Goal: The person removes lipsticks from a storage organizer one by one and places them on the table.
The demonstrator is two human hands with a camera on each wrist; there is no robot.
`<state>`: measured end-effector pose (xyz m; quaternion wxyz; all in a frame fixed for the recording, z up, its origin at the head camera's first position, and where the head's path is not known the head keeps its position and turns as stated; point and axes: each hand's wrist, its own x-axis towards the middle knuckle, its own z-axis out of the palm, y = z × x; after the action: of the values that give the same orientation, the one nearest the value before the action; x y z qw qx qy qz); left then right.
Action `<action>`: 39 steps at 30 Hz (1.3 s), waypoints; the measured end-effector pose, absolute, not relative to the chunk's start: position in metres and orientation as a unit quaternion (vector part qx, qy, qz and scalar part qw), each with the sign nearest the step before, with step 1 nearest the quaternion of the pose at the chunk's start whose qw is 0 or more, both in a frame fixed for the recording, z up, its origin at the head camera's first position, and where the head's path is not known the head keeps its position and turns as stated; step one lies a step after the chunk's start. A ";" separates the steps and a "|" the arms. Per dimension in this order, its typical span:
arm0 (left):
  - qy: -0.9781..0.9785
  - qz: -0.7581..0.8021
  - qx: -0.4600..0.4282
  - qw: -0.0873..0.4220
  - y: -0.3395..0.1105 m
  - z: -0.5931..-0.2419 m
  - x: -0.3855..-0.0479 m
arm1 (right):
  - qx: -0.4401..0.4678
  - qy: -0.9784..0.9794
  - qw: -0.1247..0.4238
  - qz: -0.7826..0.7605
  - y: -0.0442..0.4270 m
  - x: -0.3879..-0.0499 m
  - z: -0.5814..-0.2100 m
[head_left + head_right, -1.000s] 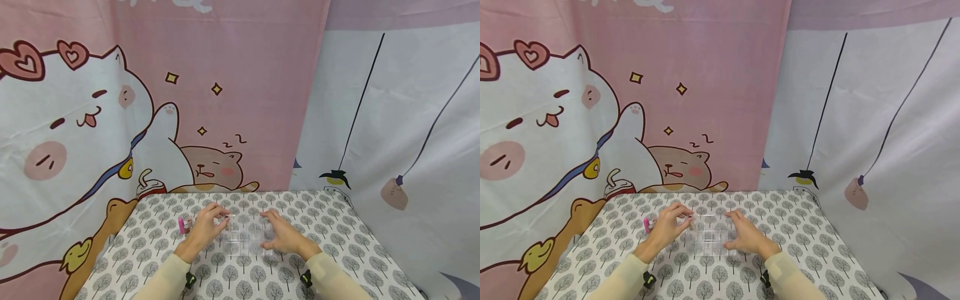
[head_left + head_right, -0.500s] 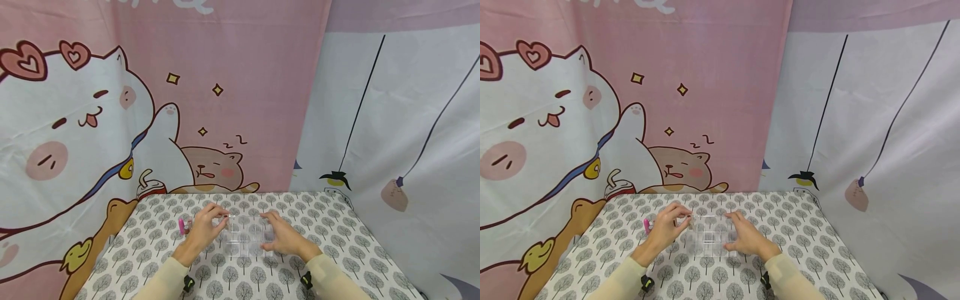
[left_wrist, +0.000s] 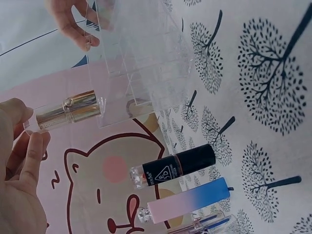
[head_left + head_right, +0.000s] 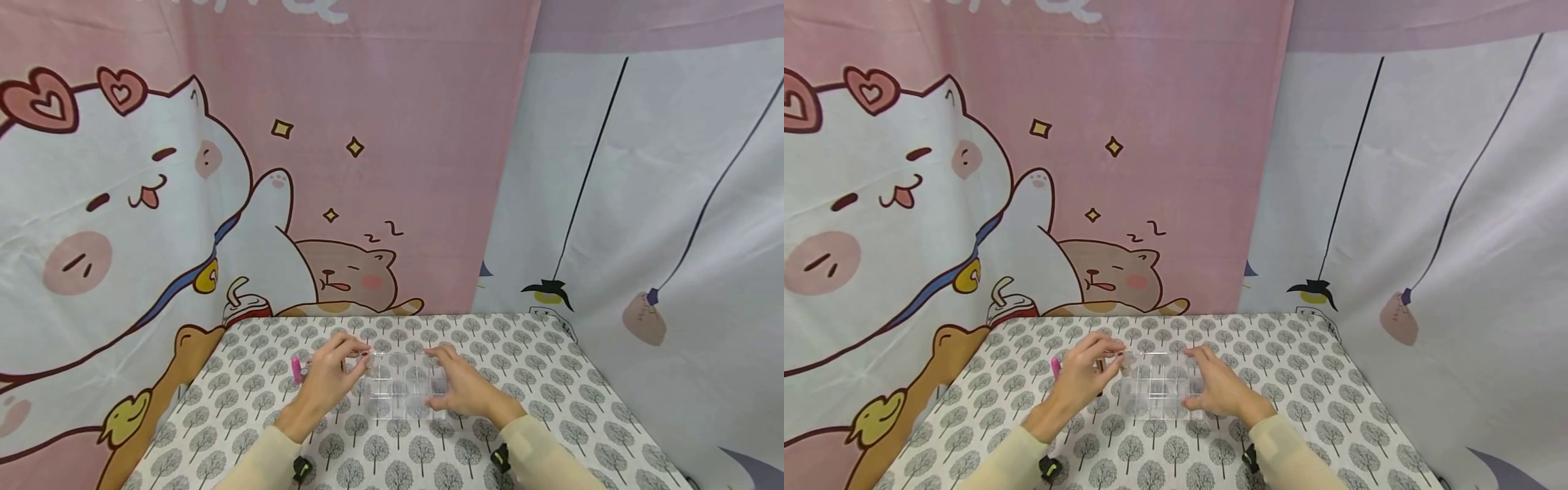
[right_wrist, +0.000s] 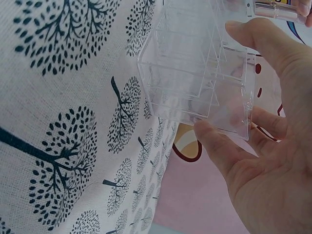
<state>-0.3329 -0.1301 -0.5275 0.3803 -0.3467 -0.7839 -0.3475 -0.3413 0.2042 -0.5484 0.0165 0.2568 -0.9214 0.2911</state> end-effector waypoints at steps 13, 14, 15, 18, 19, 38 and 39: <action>-0.780 -0.348 -0.345 0.390 -0.137 -0.524 -0.326 | 0.249 -0.922 0.013 0.295 0.203 -0.340 -0.549; -0.779 -0.351 -0.345 0.390 -0.138 -0.524 -0.325 | 0.249 -0.923 0.011 0.294 0.203 -0.340 -0.549; -0.778 -0.351 -0.343 0.391 -0.140 -0.525 -0.324 | 0.249 -0.922 0.011 0.295 0.203 -0.339 -0.549; -0.778 -0.346 -0.341 0.399 -0.144 -0.526 -0.323 | 0.250 -0.921 0.012 0.297 0.203 -0.339 -0.549; -0.777 -0.344 -0.341 0.402 -0.146 -0.526 -0.322 | 0.251 -0.921 0.013 0.298 0.203 -0.339 -0.549; -0.786 -0.347 -0.330 0.390 -0.178 -0.535 -0.311 | 0.249 -0.924 0.013 0.290 0.202 -0.340 -0.546; -0.785 -0.349 -0.330 0.391 -0.180 -0.535 -0.311 | 0.249 -0.924 0.013 0.291 0.202 -0.340 -0.546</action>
<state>-0.3108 -0.1801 -0.5353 0.3913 -0.3301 -0.7849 -0.3491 -0.3403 0.2023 -0.5457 0.0129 0.2488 -0.9238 0.2908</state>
